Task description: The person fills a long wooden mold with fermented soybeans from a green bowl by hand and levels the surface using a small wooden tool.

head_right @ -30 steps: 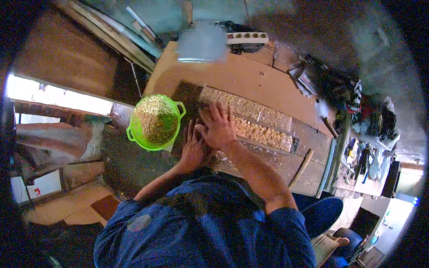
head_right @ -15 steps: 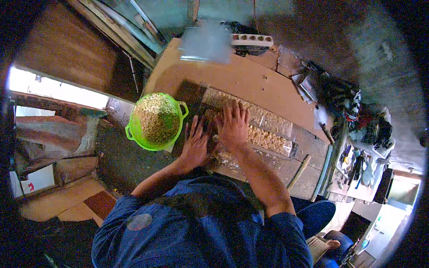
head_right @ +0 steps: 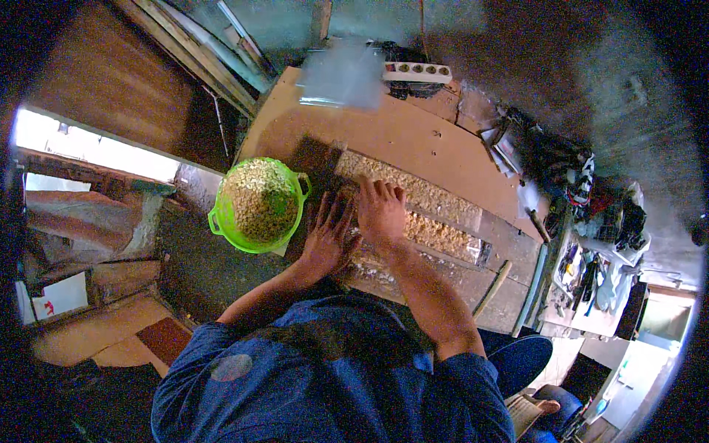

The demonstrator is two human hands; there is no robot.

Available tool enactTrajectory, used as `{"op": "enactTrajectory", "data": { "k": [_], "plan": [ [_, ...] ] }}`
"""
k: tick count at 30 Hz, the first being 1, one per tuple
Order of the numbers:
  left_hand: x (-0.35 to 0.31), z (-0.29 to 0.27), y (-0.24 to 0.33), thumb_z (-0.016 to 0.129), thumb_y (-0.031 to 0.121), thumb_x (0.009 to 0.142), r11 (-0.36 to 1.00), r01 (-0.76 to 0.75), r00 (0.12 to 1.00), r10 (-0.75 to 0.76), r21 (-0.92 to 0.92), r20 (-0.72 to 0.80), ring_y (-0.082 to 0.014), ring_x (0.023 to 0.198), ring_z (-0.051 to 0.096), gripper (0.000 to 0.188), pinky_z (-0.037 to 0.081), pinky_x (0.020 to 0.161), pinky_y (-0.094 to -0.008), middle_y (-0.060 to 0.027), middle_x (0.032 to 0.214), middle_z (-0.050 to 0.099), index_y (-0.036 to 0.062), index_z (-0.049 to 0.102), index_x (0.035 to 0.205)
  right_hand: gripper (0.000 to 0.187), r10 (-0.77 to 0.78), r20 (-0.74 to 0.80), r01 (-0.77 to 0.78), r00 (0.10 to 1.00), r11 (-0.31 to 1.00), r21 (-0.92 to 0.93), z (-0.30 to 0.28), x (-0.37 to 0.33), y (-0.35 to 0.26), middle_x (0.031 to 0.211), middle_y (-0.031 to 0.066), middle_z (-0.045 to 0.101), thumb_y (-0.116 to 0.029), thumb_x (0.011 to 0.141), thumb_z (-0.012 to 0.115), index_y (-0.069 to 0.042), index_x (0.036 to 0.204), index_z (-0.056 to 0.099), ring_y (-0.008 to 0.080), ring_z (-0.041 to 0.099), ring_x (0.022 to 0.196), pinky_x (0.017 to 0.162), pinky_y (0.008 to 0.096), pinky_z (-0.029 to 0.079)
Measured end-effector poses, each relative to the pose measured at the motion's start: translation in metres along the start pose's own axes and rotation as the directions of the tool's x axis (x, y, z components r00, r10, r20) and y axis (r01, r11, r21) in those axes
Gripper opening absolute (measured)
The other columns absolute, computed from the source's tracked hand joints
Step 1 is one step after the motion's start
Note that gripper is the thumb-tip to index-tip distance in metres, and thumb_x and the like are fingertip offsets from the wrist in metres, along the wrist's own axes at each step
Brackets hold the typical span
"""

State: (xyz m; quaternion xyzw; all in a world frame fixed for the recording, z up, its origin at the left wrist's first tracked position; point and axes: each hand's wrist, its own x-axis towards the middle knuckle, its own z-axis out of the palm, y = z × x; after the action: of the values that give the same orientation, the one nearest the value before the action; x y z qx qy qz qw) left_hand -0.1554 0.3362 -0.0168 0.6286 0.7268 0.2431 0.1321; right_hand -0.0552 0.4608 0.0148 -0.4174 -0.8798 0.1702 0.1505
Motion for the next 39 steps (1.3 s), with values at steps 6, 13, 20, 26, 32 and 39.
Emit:
{"op": "enactTrajectory", "data": {
  "k": [6, 13, 20, 26, 32, 39],
  "plan": [
    [0.003, -0.003, 0.002, 0.057, 0.027, 0.089, 0.976, 0.048, 0.987, -0.079, -0.210, -0.141, -0.0471, 0.145, 0.016, 0.074, 0.019, 0.114, -0.0615, -0.0255, 0.155, 0.024, 0.0047, 0.025, 0.152, 0.022, -0.237, -0.033, 0.234, 0.971, 0.969, -0.082, -0.007, -0.010, 0.002, 0.096, 0.0123, 0.065, -0.015, 0.081, 0.063, -0.013, 0.102, 0.070, 0.0298, 0.060, 0.098, 0.092, 0.0465, 0.040],
    [0.041, -0.016, 0.008, 0.055, 0.021, 0.087, 0.999, -0.037, 0.998, 0.039, 0.037, -0.055, -0.0464, 0.144, 0.020, 0.073, 0.013, 0.115, -0.0610, -0.0204, 0.154, 0.031, 0.0078, 0.025, 0.153, 0.030, -0.238, -0.165, 0.216, 0.957, 0.966, -0.141, -0.023, -0.029, 0.003, 0.106, 0.0106, 0.061, -0.016, 0.081, 0.064, -0.013, 0.110, 0.068, 0.0297, 0.057, 0.102, 0.090, 0.0479, 0.041],
    [0.062, -0.014, 0.026, 0.069, 0.033, 0.083, 0.956, -0.148, 0.985, 0.119, 0.254, 0.124, -0.0322, 0.139, 0.035, 0.073, 0.013, 0.114, -0.0577, -0.0103, 0.136, 0.052, 0.0153, 0.039, 0.147, 0.037, 0.027, -0.220, -0.016, 0.975, 0.998, 0.052, -0.070, -0.115, 0.046, 0.120, 0.0127, 0.058, -0.007, 0.080, 0.067, -0.009, 0.117, 0.064, 0.0335, 0.054, 0.112, 0.096, 0.0467, 0.040],
    [0.072, 0.004, 0.048, 0.071, 0.036, 0.081, 0.956, -0.196, 0.973, 0.162, 0.220, 0.165, -0.0280, 0.134, 0.042, 0.070, 0.017, 0.111, -0.0572, -0.0097, 0.131, 0.055, 0.0138, 0.044, 0.142, 0.046, 0.449, -0.434, -0.484, 0.781, 0.874, 0.034, -0.093, -0.169, 0.119, 0.126, 0.0184, 0.056, -0.006, 0.085, 0.060, -0.006, 0.131, 0.054, 0.0386, 0.050, 0.118, 0.101, 0.0500, 0.037],
    [0.079, 0.015, 0.070, 0.070, 0.035, 0.082, 0.949, -0.265, 0.954, 0.232, 0.173, 0.188, -0.0257, 0.126, 0.049, 0.063, 0.020, 0.110, -0.0547, -0.0103, 0.126, 0.058, 0.0116, 0.050, 0.137, 0.056, 0.441, -0.284, -0.468, 0.851, 0.883, -0.029, -0.067, -0.165, 0.155, 0.135, 0.0172, 0.052, 0.000, 0.080, 0.055, -0.005, 0.136, 0.049, 0.0352, 0.041, 0.132, 0.110, 0.0480, 0.029],
    [0.085, 0.026, 0.086, 0.066, 0.030, 0.086, 0.962, -0.258, 0.945, 0.231, 0.094, 0.234, -0.0269, 0.123, 0.052, 0.051, 0.027, 0.110, -0.0466, -0.0101, 0.123, 0.062, 0.0097, 0.055, 0.131, 0.059, 0.373, -0.283, -0.413, 0.884, 0.906, -0.093, -0.060, -0.156, 0.160, 0.135, 0.0122, 0.053, 0.000, 0.075, 0.053, -0.006, 0.134, 0.052, 0.0324, 0.040, 0.134, 0.113, 0.0472, 0.025]
  ]
}}
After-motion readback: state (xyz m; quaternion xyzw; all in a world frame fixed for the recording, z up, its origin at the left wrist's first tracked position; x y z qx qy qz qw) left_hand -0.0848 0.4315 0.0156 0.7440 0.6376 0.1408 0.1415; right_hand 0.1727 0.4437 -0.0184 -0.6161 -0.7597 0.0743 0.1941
